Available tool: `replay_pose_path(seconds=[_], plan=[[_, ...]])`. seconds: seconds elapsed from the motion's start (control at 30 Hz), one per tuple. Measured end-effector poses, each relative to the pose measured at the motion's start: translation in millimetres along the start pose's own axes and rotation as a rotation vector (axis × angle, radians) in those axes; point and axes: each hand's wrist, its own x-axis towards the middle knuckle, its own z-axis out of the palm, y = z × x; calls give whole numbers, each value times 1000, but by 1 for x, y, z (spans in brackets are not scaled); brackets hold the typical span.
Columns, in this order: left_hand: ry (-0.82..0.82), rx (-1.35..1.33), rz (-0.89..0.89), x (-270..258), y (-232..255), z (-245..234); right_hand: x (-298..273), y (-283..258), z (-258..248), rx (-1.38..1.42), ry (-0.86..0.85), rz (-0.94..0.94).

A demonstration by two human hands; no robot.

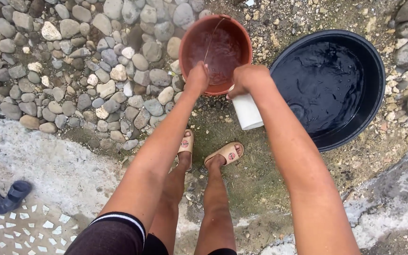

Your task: Watering various potted plants in an outdoor garden using a cup and a bucket.

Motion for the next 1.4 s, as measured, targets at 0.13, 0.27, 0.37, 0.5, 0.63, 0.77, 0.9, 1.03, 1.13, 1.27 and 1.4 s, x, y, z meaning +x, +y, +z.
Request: replay_pose_path(seconds=[0.13,0.27,0.37,0.5,0.63,0.77,0.9,1.03,1.13,1.27,1.4], plan=[[-8,-10,-7,-7,24,-6,-13,34,-3,161,18,57],[102,-69,76,-15,61,-16,24,132,87,772,553,75],[181,-48,117,-15,73,-13,58,182,181,1399,940,89],[284,-54,195,-8,65,3,80,176,243,2511,1073,127],[291,-46,192,-8,51,9,149,171,302,2876,908,40],[236,-32,98,-11,52,7,231,170,369,3113,775,-119],[287,-39,105,-8,52,1,275,190,403,3163,751,-24],[340,-16,123,-7,41,6,287,220,456,3070,711,171],[367,11,154,-6,38,3,265,230,465,2868,735,313],[358,-6,131,-6,36,-1,230,223,448,2447,868,539],[335,-16,124,-6,45,-14,169,184,381,1625,1162,593]])
